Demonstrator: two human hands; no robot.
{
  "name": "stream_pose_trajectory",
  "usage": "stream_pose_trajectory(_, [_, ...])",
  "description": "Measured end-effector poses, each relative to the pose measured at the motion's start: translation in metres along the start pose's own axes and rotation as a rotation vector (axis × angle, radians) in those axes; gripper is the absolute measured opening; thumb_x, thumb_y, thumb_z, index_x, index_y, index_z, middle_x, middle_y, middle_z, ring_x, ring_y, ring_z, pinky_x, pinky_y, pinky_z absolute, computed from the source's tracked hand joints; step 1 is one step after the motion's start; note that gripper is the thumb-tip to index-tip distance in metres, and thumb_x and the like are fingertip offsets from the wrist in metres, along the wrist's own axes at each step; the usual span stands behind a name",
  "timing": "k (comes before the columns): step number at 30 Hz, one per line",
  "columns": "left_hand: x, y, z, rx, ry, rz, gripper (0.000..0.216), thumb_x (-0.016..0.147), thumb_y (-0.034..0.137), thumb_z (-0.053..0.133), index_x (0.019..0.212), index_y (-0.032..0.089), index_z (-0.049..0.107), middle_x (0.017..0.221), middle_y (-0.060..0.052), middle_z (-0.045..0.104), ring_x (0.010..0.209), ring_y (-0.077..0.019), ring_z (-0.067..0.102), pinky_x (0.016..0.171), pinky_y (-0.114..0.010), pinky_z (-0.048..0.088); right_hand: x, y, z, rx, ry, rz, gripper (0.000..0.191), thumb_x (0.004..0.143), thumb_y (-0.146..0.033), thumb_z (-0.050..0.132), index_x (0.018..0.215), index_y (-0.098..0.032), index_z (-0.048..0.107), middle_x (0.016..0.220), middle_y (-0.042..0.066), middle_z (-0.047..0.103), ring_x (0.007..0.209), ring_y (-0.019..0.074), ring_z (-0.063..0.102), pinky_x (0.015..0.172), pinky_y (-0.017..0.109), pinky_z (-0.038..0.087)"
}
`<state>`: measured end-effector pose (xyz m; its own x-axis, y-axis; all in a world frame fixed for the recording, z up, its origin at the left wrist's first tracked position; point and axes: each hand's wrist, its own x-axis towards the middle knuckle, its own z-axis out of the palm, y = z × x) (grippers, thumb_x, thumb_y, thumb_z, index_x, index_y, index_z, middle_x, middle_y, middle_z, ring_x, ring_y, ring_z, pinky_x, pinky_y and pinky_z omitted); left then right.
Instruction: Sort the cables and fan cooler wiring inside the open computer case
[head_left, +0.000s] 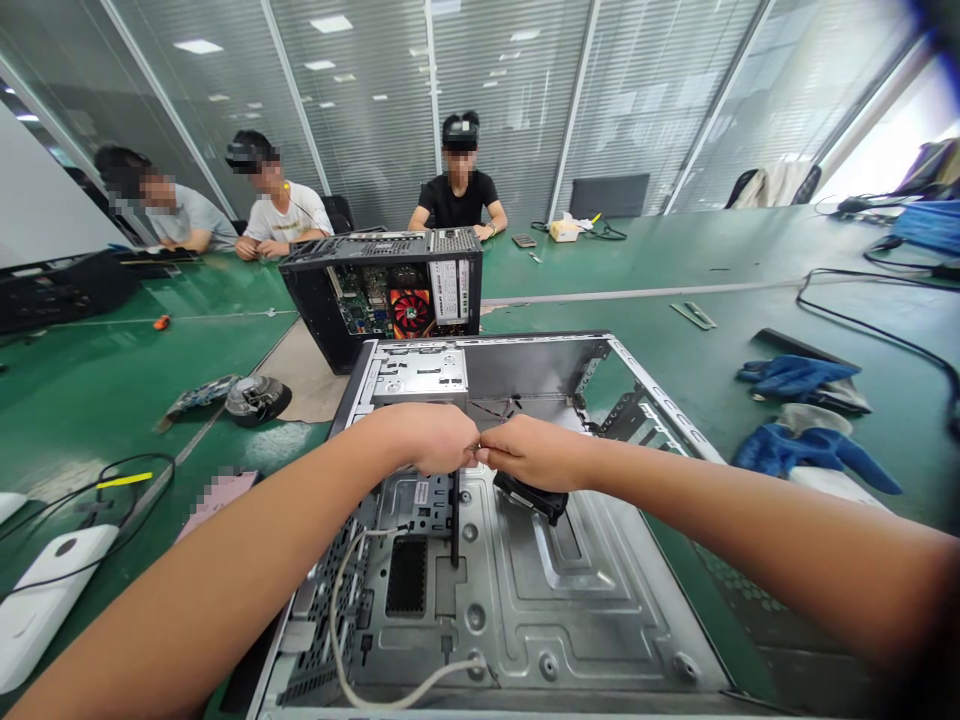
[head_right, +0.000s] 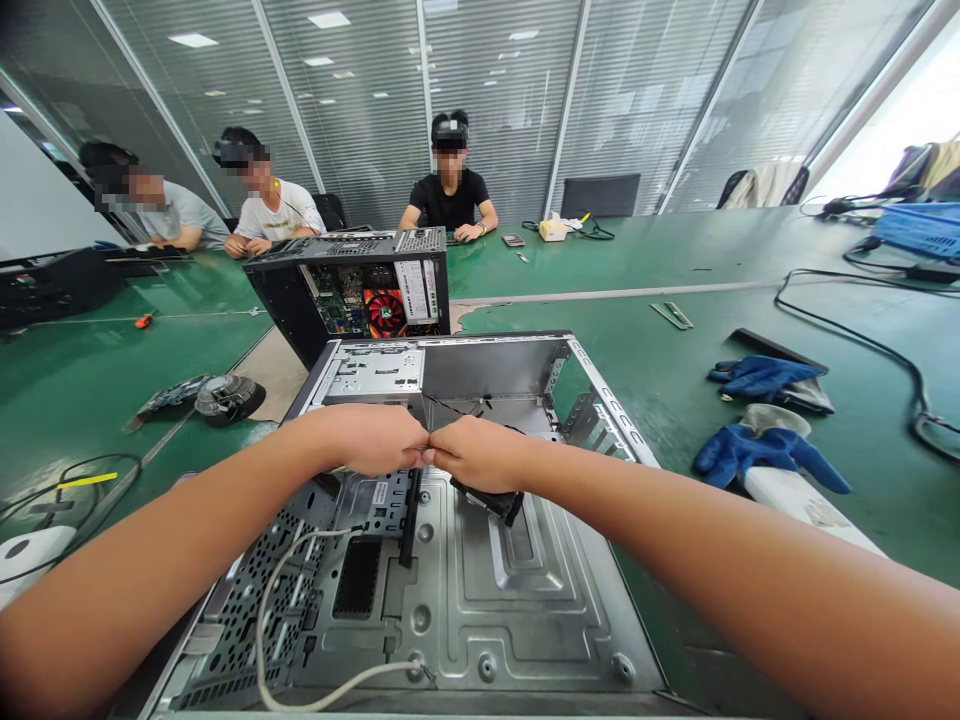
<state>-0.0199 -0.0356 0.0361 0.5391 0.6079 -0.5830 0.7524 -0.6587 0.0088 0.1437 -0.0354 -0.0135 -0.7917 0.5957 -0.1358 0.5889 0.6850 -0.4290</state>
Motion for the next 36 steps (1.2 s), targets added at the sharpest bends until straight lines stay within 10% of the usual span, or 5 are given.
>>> stream_pose_trajectory(36, [0.0044, 0.0005, 0.0041, 0.066, -0.034, 0.055, 0.037, 0.091, 0.034, 0.040, 0.086, 0.014, 0.070, 0.074, -0.010, 0.066, 0.056, -0.0160, 0.052, 0.055, -0.029, 0.041, -0.0024, -0.0026, -0.0002, -0.021, -0.047, -0.036, 0.034, 0.095, -0.030, 0.035, 0.089, -0.016, 0.065, 0.080, 0.007, 0.068, 0.069, 0.0160, 0.058, 0.060, 0.027, 0.033])
